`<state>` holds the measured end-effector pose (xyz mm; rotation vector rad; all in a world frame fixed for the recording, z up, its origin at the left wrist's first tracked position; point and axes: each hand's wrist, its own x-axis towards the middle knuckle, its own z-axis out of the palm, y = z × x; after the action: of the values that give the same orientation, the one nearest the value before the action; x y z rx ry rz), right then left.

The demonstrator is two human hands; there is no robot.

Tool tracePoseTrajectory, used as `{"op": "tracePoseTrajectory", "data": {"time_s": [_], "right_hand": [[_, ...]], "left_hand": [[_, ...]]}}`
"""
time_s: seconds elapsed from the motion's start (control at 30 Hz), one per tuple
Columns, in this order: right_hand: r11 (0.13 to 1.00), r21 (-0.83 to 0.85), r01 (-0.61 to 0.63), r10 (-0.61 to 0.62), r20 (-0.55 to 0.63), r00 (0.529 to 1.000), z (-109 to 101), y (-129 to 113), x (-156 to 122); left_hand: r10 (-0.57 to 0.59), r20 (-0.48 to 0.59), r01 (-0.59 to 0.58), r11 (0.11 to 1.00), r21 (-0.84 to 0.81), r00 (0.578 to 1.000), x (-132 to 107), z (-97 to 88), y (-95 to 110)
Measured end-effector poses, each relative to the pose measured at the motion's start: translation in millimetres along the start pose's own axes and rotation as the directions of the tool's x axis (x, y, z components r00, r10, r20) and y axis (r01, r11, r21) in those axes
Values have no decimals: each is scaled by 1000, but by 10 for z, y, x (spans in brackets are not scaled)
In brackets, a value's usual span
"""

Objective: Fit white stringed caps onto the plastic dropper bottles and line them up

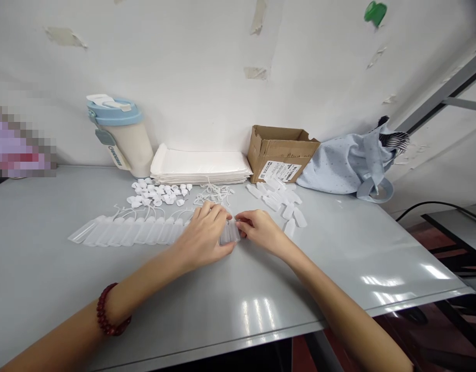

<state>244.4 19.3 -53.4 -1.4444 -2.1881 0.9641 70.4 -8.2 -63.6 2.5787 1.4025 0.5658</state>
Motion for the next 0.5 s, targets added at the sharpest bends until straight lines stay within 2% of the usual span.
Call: {"op": "tracePoseTrajectory", "data": {"time_s": [0.27, 0.5], "right_hand": [[998, 60, 3, -3, 11, 1000, -11, 11, -3], [999, 38, -31, 31, 2, 1000, -45, -1, -7]], "left_hand": [[11, -9, -11, 1000, 3, 1000, -9, 8, 2], [18, -10, -18, 1000, -4, 1000, -10, -4, 14]]}}
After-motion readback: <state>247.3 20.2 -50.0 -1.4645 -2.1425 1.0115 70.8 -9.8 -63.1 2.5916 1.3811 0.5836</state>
